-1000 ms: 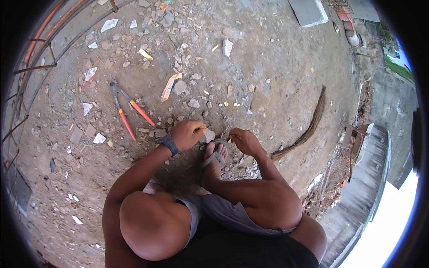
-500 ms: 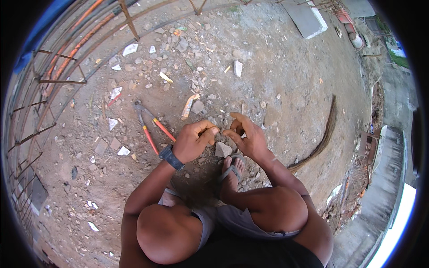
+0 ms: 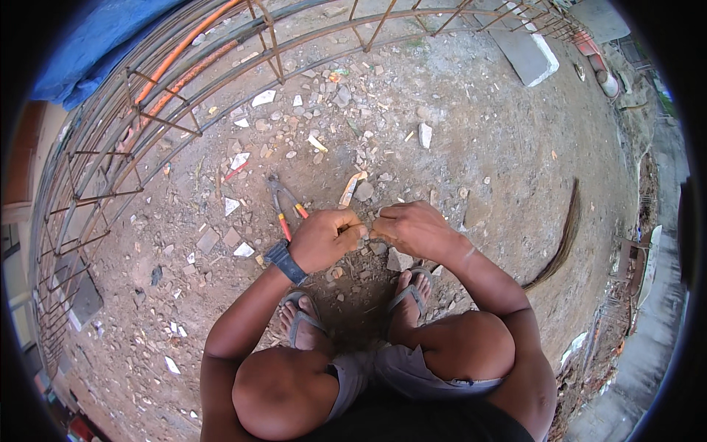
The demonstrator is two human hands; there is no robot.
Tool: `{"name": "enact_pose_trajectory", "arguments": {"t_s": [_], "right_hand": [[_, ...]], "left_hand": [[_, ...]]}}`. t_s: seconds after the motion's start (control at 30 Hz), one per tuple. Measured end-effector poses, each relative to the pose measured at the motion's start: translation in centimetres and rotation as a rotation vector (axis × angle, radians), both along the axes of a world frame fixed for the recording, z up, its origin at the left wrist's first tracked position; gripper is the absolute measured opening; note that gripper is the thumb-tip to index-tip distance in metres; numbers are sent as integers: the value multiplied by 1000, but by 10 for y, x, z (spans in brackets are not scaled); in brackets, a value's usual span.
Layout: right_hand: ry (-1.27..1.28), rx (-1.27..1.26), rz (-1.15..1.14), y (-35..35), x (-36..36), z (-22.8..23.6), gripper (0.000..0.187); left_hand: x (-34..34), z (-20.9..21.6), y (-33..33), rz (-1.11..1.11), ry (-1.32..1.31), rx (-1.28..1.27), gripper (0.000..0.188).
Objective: The person assembles a rebar cage by tying intersecting steel bars together using wire and pliers. The person repeatedly bends wire, wraps it around bar intersections, and twists it to secure the structure.
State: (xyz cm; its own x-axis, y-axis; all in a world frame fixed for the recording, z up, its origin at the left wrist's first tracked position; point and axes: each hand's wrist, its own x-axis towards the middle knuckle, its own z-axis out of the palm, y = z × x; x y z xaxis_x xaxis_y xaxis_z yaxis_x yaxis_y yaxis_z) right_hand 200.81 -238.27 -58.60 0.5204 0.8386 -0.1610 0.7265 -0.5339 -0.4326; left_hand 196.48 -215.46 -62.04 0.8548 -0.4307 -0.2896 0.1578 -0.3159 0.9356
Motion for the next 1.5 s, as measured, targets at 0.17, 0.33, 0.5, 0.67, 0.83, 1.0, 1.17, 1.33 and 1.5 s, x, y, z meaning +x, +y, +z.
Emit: {"name": "enact_pose_trajectory", "arguments": {"t_s": [0.17,0.33,0.5,0.67,0.83,1.0,1.17,1.33,1.5], "right_hand": [[236,259,-192,2,6,4,16],[413,499,-249,-8,-1,-9,21],[502,496,-188,-11,-1,-6,18],[541,505,-218,-17,1,-8,16],[639,521,-455,-9,-5,-16,16],[737,647,-576,-6,-13,-35,12],[743,695,-606,-4,-17,-37,12],[418,584,-499,-5,-22,-41,15],[328,476,-508,0,-27,-34,16]], "left_hand": [[-9,-3,9,98,1,-100,20],[-11,-2,15,79,12,-129,20],[-12,-7,17,58,35,-168,19],[-10,-5,15,4,76,-153,20],[-10,-10,2,-27,79,-181,20],[-12,-17,-1,-12,97,-168,21],[-11,-16,-6,-25,79,-139,21],[-12,-29,-11,-5,67,-159,22],[-13,-32,-15,16,132,-157,23]]}}
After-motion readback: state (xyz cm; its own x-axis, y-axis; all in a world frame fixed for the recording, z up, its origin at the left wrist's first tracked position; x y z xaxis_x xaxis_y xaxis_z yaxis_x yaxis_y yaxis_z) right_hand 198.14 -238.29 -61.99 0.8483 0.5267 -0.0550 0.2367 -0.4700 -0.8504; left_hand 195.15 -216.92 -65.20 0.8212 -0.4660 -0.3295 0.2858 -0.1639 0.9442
